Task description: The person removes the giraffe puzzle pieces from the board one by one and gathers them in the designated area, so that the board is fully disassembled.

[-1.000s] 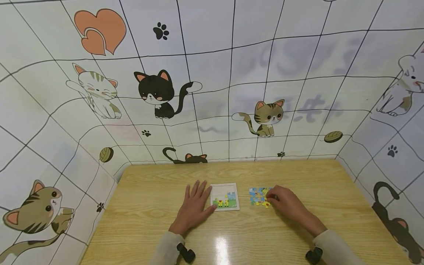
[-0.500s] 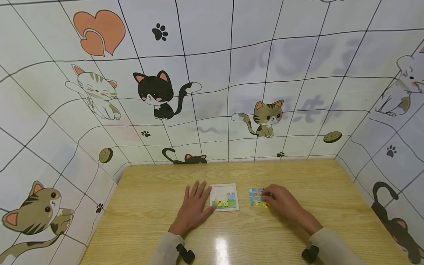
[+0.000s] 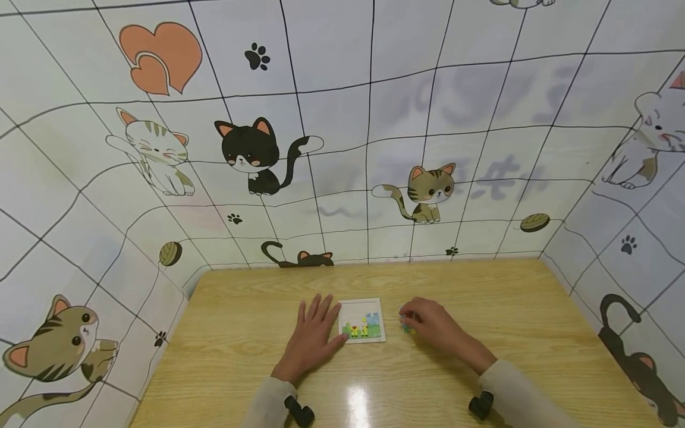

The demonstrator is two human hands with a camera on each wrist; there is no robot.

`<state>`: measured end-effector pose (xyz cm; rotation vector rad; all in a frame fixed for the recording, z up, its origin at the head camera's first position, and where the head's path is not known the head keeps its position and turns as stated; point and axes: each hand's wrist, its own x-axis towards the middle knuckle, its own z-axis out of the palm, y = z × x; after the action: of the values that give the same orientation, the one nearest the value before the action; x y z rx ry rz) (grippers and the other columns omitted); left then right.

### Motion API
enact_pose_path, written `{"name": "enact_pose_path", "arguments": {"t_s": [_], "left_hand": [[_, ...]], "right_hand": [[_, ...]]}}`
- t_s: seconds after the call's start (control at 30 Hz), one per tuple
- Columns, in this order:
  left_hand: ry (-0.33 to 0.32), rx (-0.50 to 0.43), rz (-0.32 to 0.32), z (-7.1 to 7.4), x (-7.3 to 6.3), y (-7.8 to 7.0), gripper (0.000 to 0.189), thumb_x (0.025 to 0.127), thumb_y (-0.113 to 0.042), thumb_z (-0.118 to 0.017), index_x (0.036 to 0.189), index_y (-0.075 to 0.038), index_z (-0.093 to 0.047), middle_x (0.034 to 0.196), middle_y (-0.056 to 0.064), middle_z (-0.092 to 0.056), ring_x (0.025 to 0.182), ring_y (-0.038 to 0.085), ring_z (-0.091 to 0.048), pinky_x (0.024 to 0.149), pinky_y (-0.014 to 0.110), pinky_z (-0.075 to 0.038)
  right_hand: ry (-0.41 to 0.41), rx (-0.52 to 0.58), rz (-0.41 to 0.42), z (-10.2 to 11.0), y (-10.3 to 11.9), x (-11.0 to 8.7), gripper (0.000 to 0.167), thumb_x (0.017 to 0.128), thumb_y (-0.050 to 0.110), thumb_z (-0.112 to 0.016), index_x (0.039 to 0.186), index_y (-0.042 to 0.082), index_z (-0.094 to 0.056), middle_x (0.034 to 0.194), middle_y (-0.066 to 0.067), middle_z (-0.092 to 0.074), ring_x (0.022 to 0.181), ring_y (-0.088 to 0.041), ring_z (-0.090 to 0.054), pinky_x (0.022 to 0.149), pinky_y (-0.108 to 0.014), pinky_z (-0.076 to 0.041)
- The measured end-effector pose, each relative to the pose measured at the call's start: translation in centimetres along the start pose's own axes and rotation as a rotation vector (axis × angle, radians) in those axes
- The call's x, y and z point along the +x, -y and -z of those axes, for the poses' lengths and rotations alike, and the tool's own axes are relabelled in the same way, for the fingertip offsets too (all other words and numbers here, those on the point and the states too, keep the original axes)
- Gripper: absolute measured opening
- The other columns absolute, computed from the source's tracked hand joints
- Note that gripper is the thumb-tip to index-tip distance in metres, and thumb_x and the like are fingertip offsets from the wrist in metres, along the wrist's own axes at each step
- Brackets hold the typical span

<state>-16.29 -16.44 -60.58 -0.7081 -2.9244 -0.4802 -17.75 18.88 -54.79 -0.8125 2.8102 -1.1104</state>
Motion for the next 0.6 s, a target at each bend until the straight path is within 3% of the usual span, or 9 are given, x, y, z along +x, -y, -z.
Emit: {"name": "enact_pose_path", "arguments": {"t_s": [0.6], "left_hand": [[0.002,0.003,0.006,-0.1,0.0,0.0,0.083,0.109,-0.071,-0.045,0.173,-0.019,-0.039,0.182,0.010,-0.026,0.170,0.038,-0.013,0.132,0.069,-0.006]], "right_hand": [[0.069,-0.044,0.041,-2.3,2.0,2.4,0.016,0.103,0.010,-0.078,0.117,0.004,-0.081,0.099,0.006,-0.069,0.086,-0.006,-0.063,0.074,-0.030,-0.057]]}}
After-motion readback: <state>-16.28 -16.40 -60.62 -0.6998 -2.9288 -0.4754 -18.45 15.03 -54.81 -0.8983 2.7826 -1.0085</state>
